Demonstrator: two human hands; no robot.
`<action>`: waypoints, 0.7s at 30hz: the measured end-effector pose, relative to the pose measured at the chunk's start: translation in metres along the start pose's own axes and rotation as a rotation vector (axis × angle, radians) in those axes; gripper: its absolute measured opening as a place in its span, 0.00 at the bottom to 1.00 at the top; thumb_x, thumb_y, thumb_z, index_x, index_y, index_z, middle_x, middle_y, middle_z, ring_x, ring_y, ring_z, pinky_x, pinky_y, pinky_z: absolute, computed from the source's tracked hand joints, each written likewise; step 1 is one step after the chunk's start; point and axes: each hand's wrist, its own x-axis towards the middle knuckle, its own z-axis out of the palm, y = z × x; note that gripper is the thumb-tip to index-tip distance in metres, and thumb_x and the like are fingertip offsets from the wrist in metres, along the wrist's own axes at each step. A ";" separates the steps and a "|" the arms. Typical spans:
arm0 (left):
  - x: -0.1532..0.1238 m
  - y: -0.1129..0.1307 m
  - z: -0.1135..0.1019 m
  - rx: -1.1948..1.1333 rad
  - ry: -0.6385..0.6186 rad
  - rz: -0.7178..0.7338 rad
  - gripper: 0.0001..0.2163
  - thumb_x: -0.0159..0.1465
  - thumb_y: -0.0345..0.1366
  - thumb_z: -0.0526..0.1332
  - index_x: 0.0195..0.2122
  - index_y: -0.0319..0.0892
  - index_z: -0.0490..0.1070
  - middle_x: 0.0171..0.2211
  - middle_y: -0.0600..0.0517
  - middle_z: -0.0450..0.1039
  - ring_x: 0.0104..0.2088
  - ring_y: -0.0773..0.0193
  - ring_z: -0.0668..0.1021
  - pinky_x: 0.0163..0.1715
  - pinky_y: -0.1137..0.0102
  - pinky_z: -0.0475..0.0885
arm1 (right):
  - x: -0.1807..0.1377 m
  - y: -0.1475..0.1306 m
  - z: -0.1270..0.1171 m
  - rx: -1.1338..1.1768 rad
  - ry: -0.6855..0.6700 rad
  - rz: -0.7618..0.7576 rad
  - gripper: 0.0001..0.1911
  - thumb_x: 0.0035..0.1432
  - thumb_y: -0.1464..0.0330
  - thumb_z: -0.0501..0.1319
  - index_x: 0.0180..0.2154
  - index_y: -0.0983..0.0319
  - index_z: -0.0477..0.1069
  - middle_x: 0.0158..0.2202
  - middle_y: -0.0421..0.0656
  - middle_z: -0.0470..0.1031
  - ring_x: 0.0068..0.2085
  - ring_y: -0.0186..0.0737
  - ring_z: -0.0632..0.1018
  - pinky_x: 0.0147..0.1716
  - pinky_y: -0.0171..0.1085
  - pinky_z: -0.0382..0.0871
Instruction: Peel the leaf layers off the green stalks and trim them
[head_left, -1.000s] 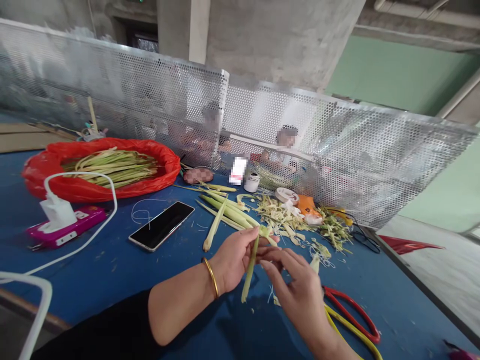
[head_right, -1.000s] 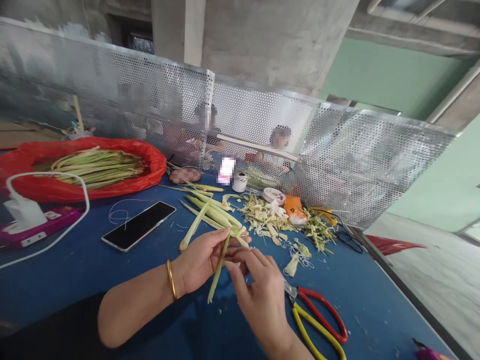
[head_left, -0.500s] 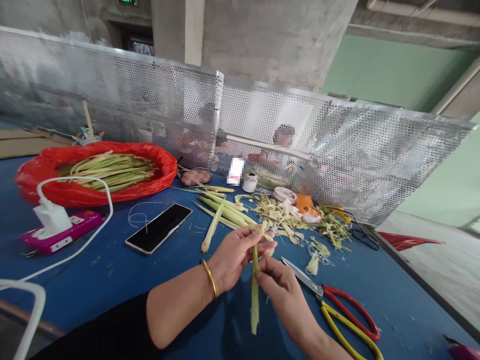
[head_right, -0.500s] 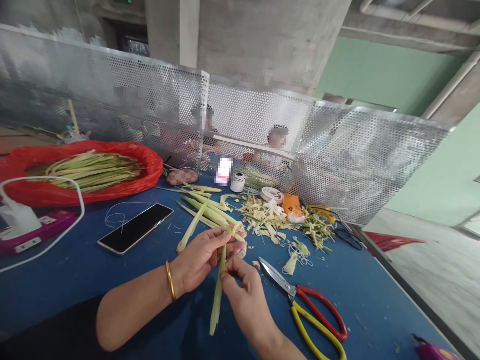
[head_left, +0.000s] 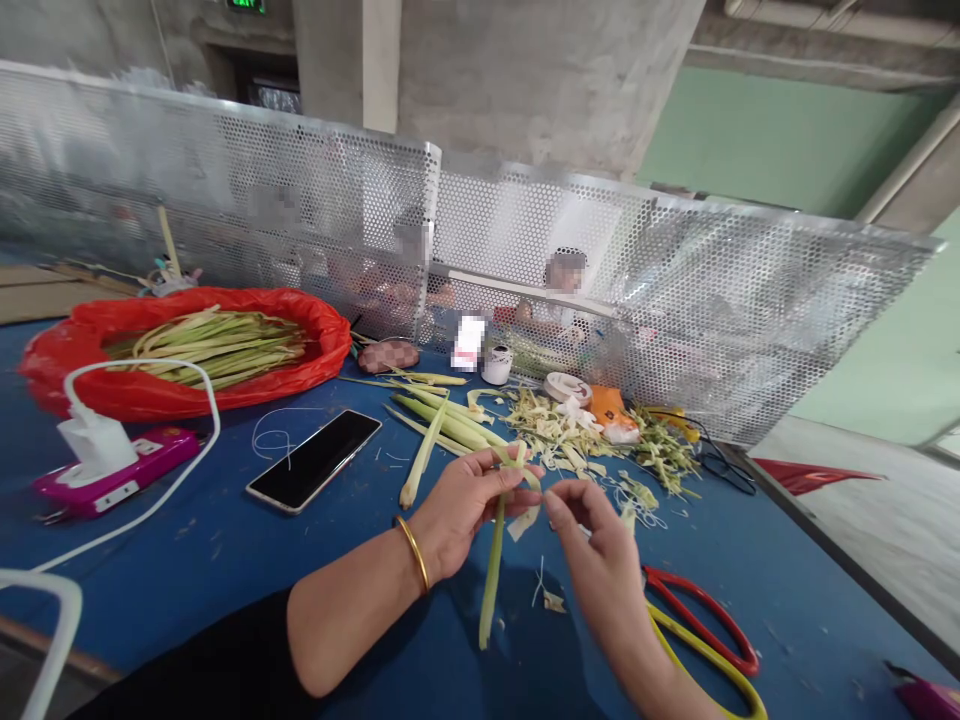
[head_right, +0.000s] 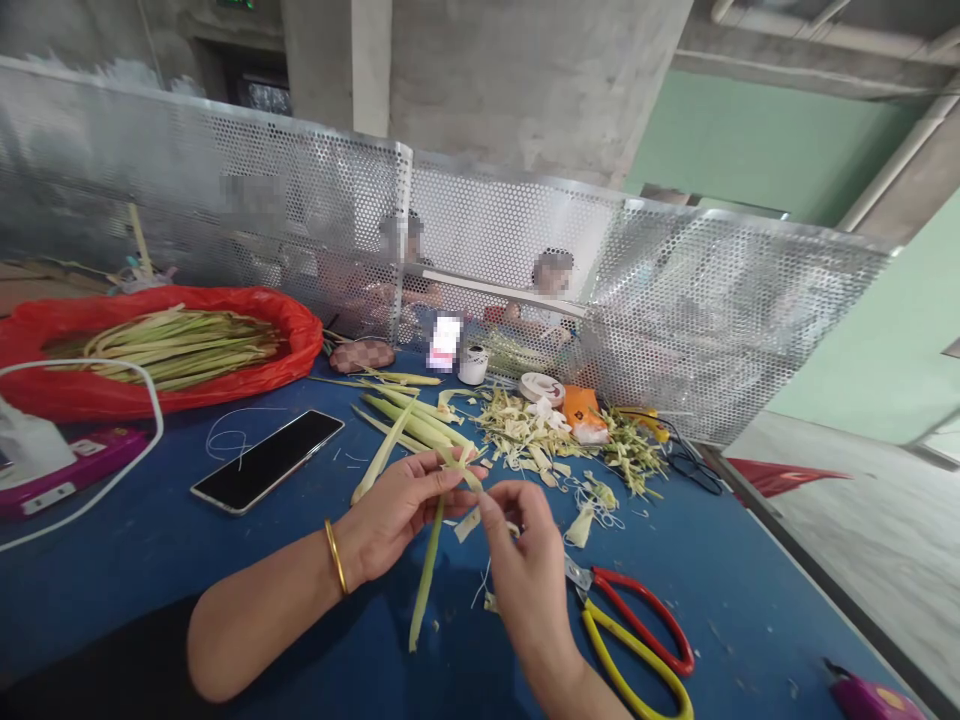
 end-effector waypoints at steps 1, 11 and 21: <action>-0.001 0.000 0.000 0.013 -0.019 -0.005 0.13 0.56 0.29 0.67 0.43 0.37 0.72 0.42 0.43 0.78 0.29 0.67 0.80 0.34 0.73 0.74 | 0.005 0.002 -0.003 0.012 0.024 0.019 0.14 0.57 0.56 0.60 0.35 0.60 0.69 0.33 0.42 0.71 0.36 0.40 0.70 0.36 0.36 0.63; -0.001 -0.004 0.000 0.177 0.028 0.039 0.12 0.49 0.33 0.71 0.33 0.35 0.74 0.29 0.50 0.76 0.21 0.74 0.72 0.19 0.78 0.61 | 0.010 -0.001 -0.008 0.047 -0.255 0.097 0.21 0.55 0.52 0.60 0.22 0.62 0.66 0.20 0.36 0.59 0.24 0.33 0.59 0.24 0.33 0.53; 0.002 0.000 -0.001 0.157 0.085 0.104 0.15 0.48 0.33 0.70 0.38 0.37 0.74 0.28 0.54 0.73 0.15 0.81 0.60 0.14 0.77 0.47 | 0.016 -0.006 -0.025 -0.133 -0.212 0.042 0.18 0.56 0.59 0.57 0.19 0.61 0.62 0.20 0.37 0.62 0.25 0.34 0.62 0.24 0.34 0.55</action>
